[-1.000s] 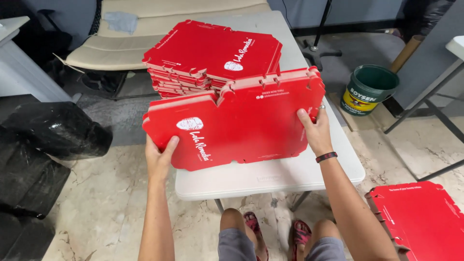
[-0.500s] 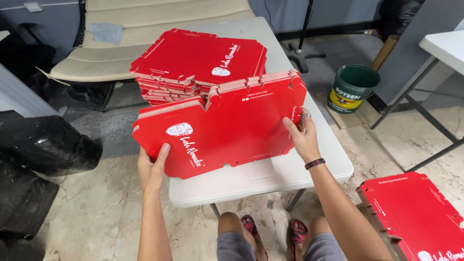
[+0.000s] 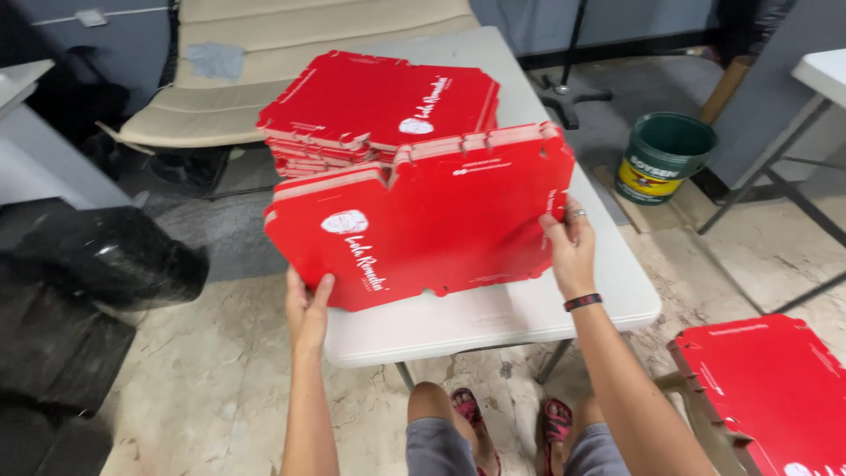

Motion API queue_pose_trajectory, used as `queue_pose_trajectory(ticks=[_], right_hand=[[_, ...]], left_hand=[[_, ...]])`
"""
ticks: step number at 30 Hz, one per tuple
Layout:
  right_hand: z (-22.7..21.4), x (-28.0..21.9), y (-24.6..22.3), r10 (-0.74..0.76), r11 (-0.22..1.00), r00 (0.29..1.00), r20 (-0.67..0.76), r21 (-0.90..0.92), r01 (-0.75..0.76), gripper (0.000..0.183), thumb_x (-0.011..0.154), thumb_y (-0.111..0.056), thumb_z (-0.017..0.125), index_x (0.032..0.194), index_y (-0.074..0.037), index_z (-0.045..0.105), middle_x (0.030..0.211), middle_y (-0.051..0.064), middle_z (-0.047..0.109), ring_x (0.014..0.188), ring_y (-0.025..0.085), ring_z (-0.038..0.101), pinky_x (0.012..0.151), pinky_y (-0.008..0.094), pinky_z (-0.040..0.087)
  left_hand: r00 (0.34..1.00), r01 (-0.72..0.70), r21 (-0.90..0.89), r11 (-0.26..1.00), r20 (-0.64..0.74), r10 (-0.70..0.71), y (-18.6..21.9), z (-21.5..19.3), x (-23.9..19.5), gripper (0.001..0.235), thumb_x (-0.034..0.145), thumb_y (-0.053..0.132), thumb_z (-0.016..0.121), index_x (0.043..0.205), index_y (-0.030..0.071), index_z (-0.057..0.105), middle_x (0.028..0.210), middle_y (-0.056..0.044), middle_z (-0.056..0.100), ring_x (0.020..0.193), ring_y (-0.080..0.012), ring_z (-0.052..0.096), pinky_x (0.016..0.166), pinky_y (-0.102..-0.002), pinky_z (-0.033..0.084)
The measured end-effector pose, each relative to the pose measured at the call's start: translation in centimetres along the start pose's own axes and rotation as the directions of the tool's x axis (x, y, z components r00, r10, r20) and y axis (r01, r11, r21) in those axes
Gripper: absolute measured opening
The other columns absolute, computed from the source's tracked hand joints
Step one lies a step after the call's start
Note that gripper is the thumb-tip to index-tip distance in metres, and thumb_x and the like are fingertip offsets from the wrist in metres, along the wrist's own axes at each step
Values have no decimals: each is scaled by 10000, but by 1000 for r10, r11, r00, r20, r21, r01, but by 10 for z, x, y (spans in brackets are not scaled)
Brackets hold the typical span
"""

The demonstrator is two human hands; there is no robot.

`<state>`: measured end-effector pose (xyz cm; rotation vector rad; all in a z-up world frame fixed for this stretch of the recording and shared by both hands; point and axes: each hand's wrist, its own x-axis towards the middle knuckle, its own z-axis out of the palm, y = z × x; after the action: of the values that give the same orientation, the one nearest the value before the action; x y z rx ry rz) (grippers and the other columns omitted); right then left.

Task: Folding red cardboard templates into boxes and stacking them on a table.

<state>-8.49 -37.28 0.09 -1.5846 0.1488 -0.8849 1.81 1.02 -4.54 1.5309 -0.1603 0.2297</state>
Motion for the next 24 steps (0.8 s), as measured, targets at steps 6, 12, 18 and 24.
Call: queue_pose_trajectory(ticks=[6, 12, 18, 24], right_hand=[[12, -1, -36, -160, 986, 977, 141, 73, 151, 553, 1018, 51, 452, 1562, 21, 354, 1421, 195, 514, 1241, 249, 503, 1090, 388, 410], [18, -4, -25, -239, 970, 970, 37, 62, 236, 412, 1053, 72, 386, 1460, 16, 350, 1345, 202, 492, 1178, 223, 474, 1079, 332, 384], [11, -14, -30, -151, 989, 988, 32, -2, 151, 459, 1009, 23, 357, 1466, 38, 388, 1383, 175, 494, 1157, 217, 450, 1038, 304, 353], [-13, 0, -44, 73, 978, 993, 93, -199, -53, 295, 996, -99, 458, 1248, 27, 541, 1169, 116, 597, 1038, 206, 504, 959, 292, 387]], left_hand=[[999, 25, -67, 997, -18, -26, 5, 0, -7, 714, 935, 185, 680, 1568, 69, 372, 1535, -216, 490, 1403, -323, 468, 1151, -428, 381], [991, -105, -56, 993, -90, 100, -29, 2, -3, 521, 1010, 142, 526, 1507, 33, 412, 1483, -158, 552, 1305, -236, 561, 1075, -306, 442], [985, -168, -161, 973, 13, 172, 25, 1, -14, 693, 949, 153, 624, 1560, 62, 311, 1483, -183, 519, 1300, -257, 543, 1081, -335, 431], [989, -109, -105, 988, 90, 119, 57, 0, -12, 692, 948, 136, 603, 1565, 91, 293, 1475, -179, 534, 1267, -251, 574, 1044, -333, 467]])
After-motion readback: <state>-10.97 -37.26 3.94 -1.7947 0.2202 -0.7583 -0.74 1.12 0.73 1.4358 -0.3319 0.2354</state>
